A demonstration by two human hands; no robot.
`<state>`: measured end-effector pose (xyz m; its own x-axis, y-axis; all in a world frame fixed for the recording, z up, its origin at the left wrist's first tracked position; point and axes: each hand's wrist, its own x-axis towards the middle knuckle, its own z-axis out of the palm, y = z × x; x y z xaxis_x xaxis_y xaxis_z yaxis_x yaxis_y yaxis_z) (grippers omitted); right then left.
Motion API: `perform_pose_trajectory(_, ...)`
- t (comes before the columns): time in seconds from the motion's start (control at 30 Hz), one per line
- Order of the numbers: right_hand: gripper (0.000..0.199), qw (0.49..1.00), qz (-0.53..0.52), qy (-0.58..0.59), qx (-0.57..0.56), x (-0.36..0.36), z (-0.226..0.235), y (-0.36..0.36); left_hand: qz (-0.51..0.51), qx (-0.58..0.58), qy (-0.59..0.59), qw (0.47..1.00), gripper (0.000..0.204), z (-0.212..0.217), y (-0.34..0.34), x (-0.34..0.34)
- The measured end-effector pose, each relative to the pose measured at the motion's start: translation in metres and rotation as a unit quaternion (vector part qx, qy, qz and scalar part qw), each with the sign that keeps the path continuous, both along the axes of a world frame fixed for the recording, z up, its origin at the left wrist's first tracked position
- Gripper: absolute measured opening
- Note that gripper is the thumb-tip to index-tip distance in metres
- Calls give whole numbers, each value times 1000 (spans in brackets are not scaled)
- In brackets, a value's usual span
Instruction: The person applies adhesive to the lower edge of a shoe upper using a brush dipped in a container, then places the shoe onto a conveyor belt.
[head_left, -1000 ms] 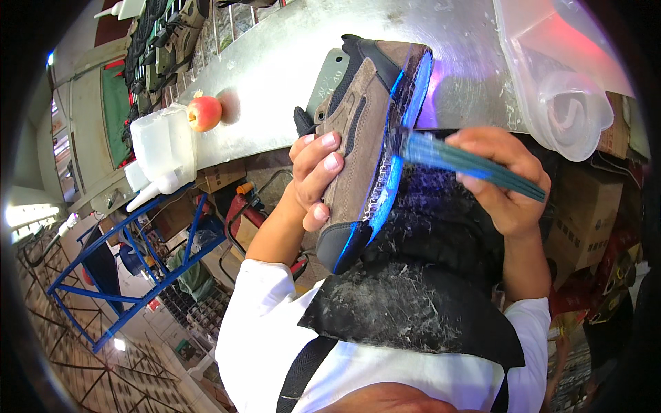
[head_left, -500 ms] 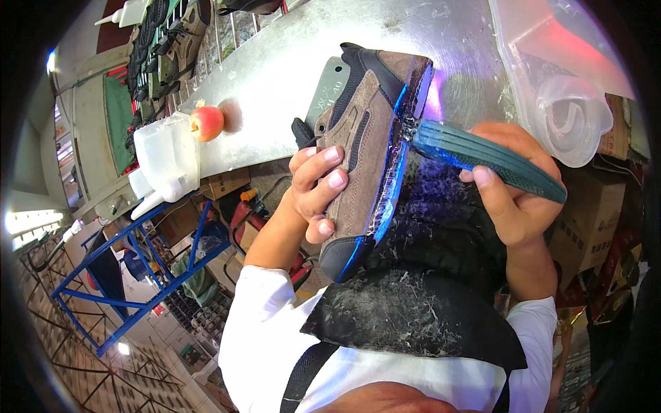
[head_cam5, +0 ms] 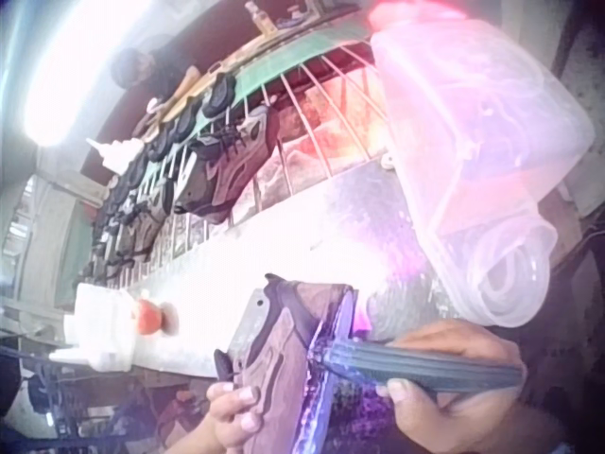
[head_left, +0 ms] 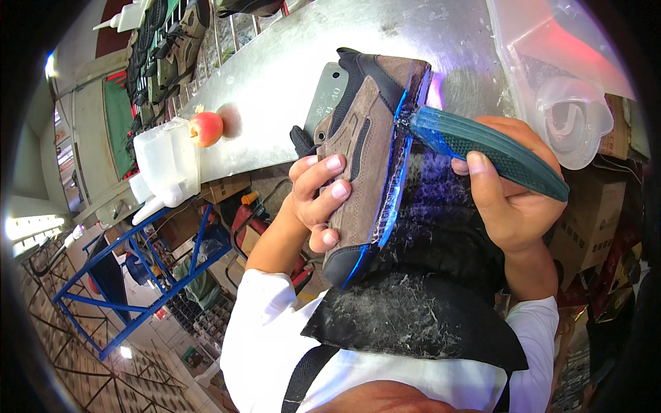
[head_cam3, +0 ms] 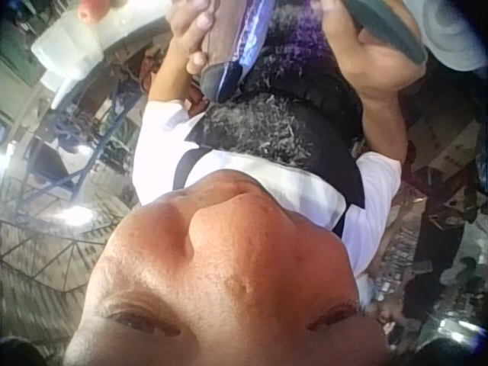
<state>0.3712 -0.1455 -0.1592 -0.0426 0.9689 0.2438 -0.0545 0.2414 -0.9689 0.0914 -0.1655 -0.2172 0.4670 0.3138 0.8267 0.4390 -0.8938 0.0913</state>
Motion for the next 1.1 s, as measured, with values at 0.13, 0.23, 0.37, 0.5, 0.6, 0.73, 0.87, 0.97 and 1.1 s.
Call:
perform_pose_trajectory(0.13, 20, 995, -48, 53, -74, -9, 3, -2, 4, -3, 6, 1000, 78, 3, -2, 1)
perform_pose_trajectory(0.23, 21, 994, -66, 53, -73, -10, -2, 0, 2, 3, -2, 1000, 78, 2, 0, 3)
perform_pose_trajectory(0.37, 20, 988, -110, 61, -88, -15, -7, 3, -1, 0, 0, 1000, 77, 2, 0, 3)
perform_pose_trajectory(0.5, 28, 999, -17, 28, -7, -3, -22, 3, -3, -11, 20, 1000, 74, 6, 0, -5)
perform_pose_trajectory(0.6, 28, 994, 62, 93, 20, 6, -34, -3, -3, -18, 23, 1000, 70, 7, 0, -4)
perform_pose_trajectory(0.73, 22, 977, 137, 162, -14, 11, -37, -8, -7, -24, 37, 999, 66, 9, 3, -6)
perform_pose_trajectory(0.87, 19, 962, 181, 203, -29, 10, -41, -18, -20, -48, 53, 997, 59, 15, 0, -12)
perform_pose_trajectory(0.97, 16, 953, 189, 232, -47, 8, -41, -28, -22, -39, 52, 998, 50, 15, 2, -11)
perform_pose_trajectory(1.1, 13, 947, 191, 250, -68, 6, -36, -35, -28, -43, 63, 997, 48, 18, 3, -12)
